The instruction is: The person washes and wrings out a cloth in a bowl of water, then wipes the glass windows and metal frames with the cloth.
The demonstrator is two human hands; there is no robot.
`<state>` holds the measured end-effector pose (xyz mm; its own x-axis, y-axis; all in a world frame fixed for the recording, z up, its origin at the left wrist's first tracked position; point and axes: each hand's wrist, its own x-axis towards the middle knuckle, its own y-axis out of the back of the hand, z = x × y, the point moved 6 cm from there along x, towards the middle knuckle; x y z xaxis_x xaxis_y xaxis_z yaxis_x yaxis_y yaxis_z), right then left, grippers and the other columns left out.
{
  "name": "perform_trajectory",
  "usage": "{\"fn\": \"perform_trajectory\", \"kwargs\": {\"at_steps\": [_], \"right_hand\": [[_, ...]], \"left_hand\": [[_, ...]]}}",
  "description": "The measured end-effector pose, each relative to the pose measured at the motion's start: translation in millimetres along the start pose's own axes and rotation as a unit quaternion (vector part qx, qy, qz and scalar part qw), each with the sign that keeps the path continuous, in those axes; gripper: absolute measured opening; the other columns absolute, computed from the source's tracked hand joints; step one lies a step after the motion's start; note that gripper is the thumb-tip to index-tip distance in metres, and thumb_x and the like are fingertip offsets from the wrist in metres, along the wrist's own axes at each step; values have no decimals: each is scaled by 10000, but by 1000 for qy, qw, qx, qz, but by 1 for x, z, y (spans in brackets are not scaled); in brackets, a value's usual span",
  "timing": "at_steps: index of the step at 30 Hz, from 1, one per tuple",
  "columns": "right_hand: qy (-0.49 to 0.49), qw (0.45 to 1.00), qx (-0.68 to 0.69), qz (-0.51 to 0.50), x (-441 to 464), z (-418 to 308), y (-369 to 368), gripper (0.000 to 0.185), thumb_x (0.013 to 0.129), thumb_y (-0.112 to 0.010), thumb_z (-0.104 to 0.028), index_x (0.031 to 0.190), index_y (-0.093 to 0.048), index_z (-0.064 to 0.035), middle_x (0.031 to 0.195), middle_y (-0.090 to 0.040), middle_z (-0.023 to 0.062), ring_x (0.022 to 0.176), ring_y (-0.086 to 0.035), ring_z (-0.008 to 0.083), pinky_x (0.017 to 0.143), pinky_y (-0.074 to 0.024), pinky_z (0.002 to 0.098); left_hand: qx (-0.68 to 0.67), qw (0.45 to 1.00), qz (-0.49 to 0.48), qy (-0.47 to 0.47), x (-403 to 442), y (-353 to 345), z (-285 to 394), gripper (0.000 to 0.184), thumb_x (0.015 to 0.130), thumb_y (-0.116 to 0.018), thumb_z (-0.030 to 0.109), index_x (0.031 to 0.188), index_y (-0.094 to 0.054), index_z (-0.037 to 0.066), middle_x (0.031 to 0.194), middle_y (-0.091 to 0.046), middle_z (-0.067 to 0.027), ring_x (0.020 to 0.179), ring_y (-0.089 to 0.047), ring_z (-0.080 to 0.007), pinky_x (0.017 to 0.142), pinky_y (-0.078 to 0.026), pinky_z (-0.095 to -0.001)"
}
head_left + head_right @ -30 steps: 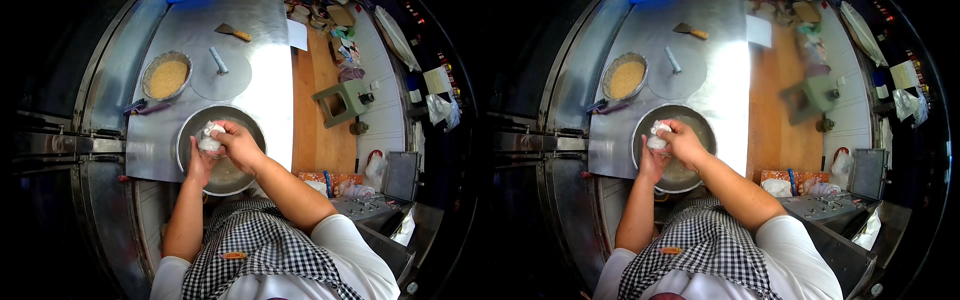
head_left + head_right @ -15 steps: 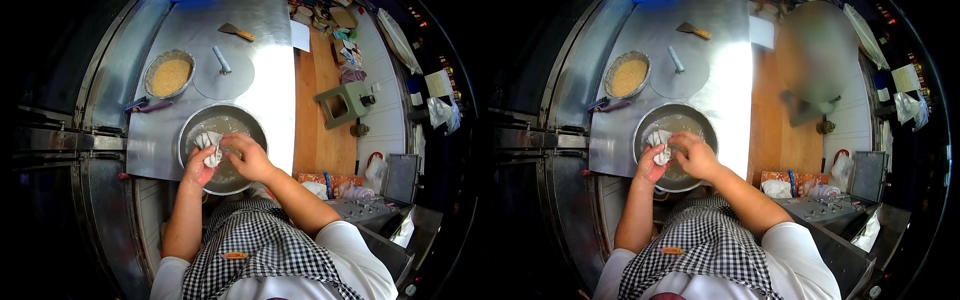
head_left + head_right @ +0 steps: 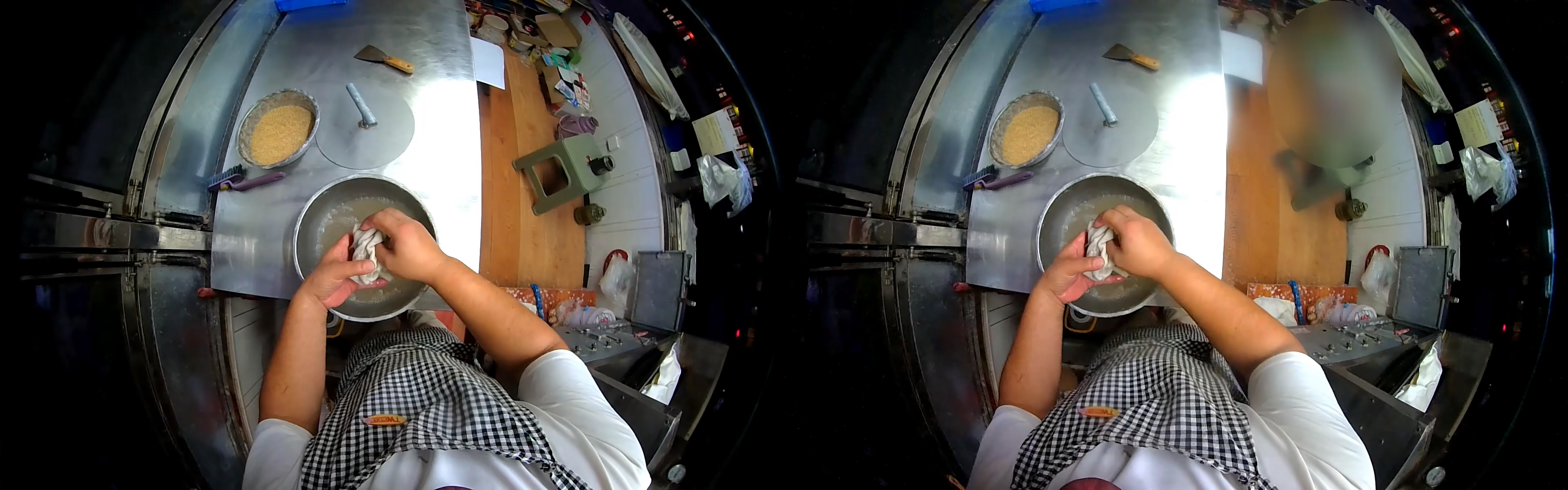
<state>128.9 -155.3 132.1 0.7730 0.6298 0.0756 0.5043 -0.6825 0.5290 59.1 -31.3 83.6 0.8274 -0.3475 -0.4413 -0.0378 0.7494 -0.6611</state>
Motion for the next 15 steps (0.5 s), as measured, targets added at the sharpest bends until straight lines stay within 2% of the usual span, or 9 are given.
{"fn": "perform_trajectory", "kwargs": {"at_steps": [2, 5, 8, 9, 12, 13, 15], "right_hand": [[-40, 999, 9, -16, -1, 4, 0, 485, 755, -615, 51, 1225, -610, -66, 1163, -603, 182, 1046, -641, 364, 854, -551, 417], [70, 997, -30, -7, -7, -13, 0, 635, 746, -622, 55, 1356, -538, -101, 1342, -514, 206, 1168, -587, 386, 924, -531, 424], [89, 987, -104, -80, -17, -16, -15, 785, 734, -660, 39, 1466, -439, -137, 1457, -446, 199, 1240, -527, 415, 1017, -482, 423], [78, 981, -141, -108, -19, -14, -21, 783, 759, -671, 13, 1482, -421, -151, 1460, -451, 189, 1256, -519, 413, 1036, -471, 429], [66, 975, -168, -128, -22, -2, -34, 740, 787, -667, -17, 1475, -433, -156, 1453, -455, 189, 1237, -538, 390, 1005, -485, 423], [55, 974, -172, -138, -22, 2, -35, 582, 830, -642, -77, 1391, -497, -113, 1339, -556, 207, 1105, -626, 378, 890, -534, 432], [6, 960, -233, -156, -21, 10, -39, 494, 819, -657, -131, 1300, -545, -99, 1145, -637, 191, 944, -672, 374, 795, -552, 444]], "left_hand": [[5, 1000, 30, 2, 1, 9, -5, 658, 826, -688, 42, 1427, -425, 89, 1239, -605, -80, 1074, -632, -216, 827, -570, -430], [19, 994, 81, 65, 7, 40, -21, 585, 828, -650, 22, 1370, -437, 75, 1139, -589, -52, 963, -603, -178, 710, -530, -340], [41, 991, 95, 84, 3, 43, -23, 484, 829, -614, 26, 1292, -488, 84, 1077, -581, -37, 876, -583, -154, 619, -474, -292], [49, 992, 69, 89, 2, 38, -22, 453, 800, -638, 15, 1229, -513, 91, 1018, -578, -23, 853, -590, -144, 596, -471, -287], [154, 978, 61, 124, 1, 25, -24, 437, 778, -657, 0, 1185, -538, 107, 914, -574, 7, 755, -576, -109, 542, -444, -263], [196, 970, 74, 125, 3, 25, -24, 395, 749, -696, 10, 1126, -596, 73, 897, -622, -16, 763, -607, -127, 560, -472, -289], [359, 925, 79, 96, 6, 14, -15, 330, 733, -707, 22, 1055, -634, 38, 884, -651, -44, 799, -629, -143, 604, -498, -300]]}}
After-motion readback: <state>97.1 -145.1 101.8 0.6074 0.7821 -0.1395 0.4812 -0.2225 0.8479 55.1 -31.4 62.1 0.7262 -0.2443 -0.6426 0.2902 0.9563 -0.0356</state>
